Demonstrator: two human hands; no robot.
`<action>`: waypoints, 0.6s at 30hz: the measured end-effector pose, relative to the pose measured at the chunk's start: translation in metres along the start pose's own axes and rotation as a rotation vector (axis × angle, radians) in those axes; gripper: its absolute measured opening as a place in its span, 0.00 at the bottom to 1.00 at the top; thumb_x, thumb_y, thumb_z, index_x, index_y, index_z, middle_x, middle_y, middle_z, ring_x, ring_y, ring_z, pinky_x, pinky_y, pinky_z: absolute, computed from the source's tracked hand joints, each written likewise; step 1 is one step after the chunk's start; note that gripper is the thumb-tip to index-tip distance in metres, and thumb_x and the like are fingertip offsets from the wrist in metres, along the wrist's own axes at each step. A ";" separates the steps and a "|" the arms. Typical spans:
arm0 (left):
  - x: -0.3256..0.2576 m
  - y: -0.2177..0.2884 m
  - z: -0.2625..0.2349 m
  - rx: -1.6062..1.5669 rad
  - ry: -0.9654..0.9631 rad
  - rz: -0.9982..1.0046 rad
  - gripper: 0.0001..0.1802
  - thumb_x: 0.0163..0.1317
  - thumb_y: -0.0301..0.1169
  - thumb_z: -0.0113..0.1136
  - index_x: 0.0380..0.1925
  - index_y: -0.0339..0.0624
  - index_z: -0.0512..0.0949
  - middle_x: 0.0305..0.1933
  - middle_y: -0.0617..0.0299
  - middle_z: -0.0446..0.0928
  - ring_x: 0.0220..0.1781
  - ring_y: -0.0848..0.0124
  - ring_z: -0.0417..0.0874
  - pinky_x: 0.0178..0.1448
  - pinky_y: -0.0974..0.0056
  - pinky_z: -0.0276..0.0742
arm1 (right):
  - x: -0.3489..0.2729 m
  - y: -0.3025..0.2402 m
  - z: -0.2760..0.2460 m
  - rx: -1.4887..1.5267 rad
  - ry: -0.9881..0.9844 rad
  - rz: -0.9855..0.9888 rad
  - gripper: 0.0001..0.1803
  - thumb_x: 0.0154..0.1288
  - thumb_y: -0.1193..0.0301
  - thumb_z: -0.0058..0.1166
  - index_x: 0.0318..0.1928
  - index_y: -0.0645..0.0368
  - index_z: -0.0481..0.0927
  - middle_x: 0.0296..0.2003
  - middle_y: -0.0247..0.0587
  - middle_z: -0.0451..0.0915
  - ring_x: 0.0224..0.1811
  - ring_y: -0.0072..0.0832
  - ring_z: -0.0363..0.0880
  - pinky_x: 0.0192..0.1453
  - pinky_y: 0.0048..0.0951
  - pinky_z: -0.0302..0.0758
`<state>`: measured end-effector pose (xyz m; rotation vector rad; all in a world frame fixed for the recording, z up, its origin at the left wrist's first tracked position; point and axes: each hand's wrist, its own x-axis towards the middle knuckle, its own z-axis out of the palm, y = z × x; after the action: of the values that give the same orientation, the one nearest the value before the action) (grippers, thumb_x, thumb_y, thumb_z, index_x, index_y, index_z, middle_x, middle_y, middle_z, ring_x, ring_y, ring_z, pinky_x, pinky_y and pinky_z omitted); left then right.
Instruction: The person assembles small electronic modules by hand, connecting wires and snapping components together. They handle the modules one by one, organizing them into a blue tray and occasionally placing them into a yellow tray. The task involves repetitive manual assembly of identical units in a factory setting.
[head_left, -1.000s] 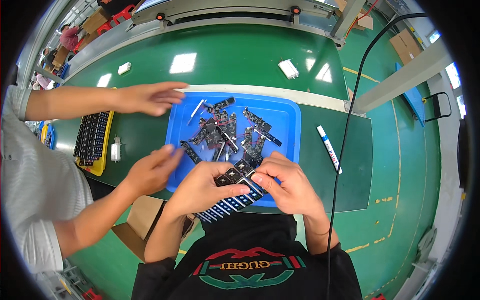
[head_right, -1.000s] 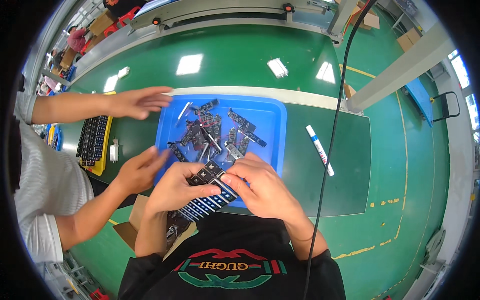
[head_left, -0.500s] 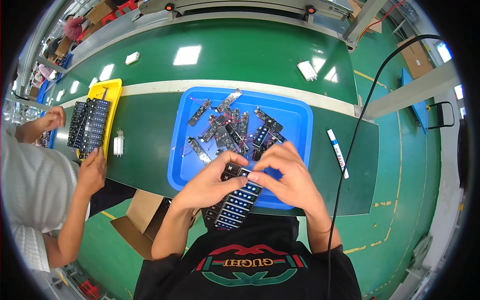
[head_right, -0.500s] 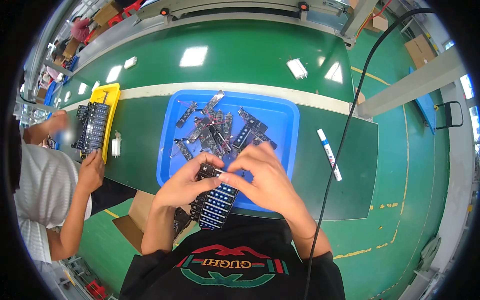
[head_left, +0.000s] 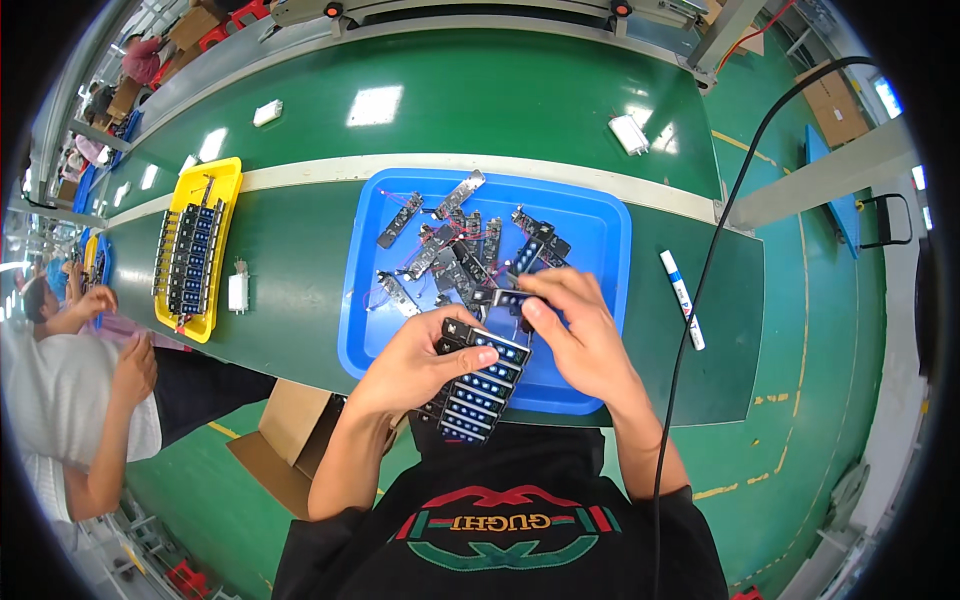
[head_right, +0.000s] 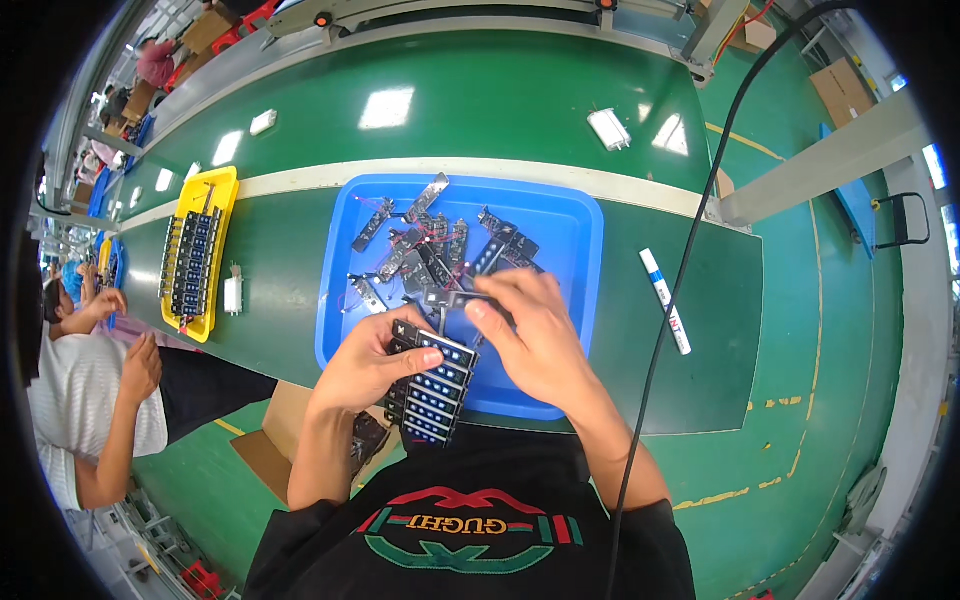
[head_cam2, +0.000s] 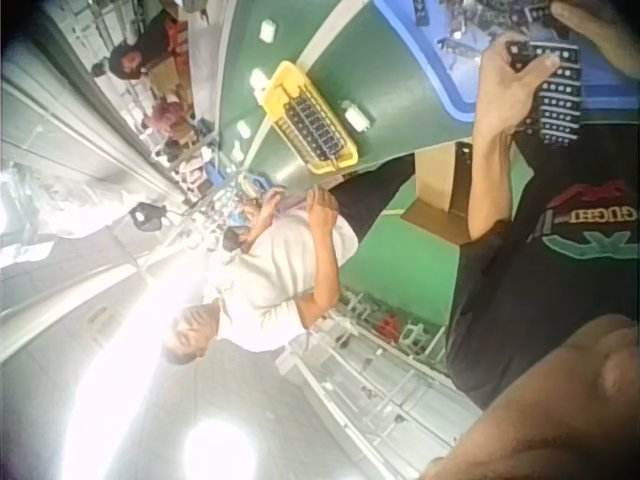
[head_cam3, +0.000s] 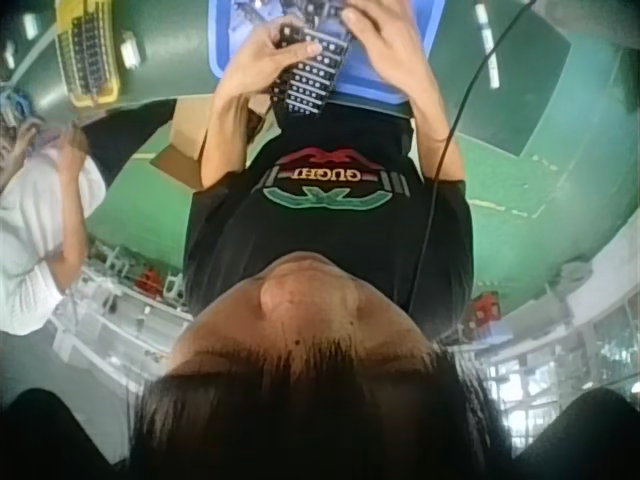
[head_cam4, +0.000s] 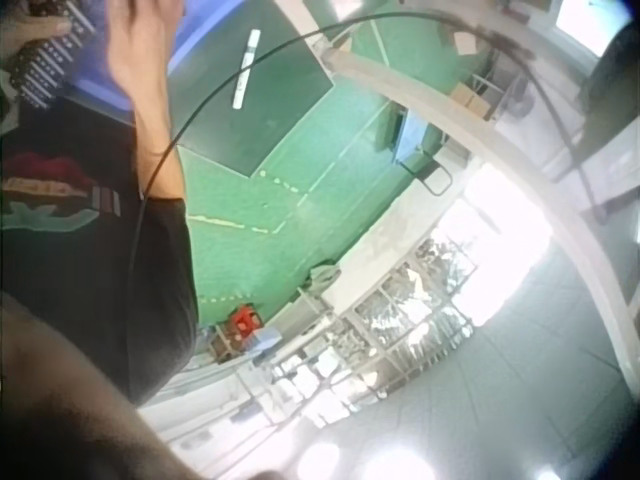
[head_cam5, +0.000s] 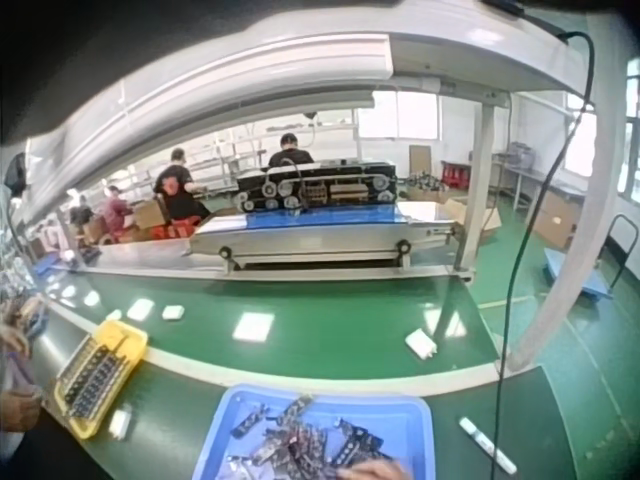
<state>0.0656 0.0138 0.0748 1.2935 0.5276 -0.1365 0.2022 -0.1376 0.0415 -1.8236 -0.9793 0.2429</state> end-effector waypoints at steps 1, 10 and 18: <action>0.000 0.002 -0.001 0.032 0.008 -0.001 0.14 0.56 0.25 0.69 0.40 0.35 0.74 0.33 0.65 0.78 0.35 0.81 0.76 0.38 0.73 0.72 | 0.001 -0.003 -0.002 0.005 -0.058 -0.042 0.13 0.63 0.62 0.58 0.37 0.60 0.82 0.31 0.38 0.78 0.38 0.37 0.71 0.46 0.35 0.67; 0.002 0.005 -0.003 -0.010 -0.028 0.026 0.34 0.47 0.17 0.73 0.50 0.39 0.62 0.35 0.59 0.77 0.36 0.78 0.78 0.37 0.72 0.73 | 0.008 -0.008 -0.011 0.240 -0.438 0.024 0.11 0.63 0.66 0.59 0.29 0.60 0.82 0.24 0.32 0.77 0.30 0.28 0.69 0.39 0.30 0.66; 0.004 0.009 0.000 -0.023 0.035 0.053 0.35 0.50 0.17 0.72 0.54 0.40 0.61 0.37 0.58 0.78 0.37 0.76 0.80 0.40 0.71 0.77 | -0.006 -0.006 0.014 0.910 -0.360 0.685 0.20 0.73 0.63 0.49 0.27 0.64 0.78 0.26 0.23 0.76 0.32 0.11 0.65 0.33 0.28 0.63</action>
<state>0.0728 0.0177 0.0812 1.2878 0.5234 -0.0635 0.1868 -0.1316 0.0387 -1.1914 -0.3058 1.2497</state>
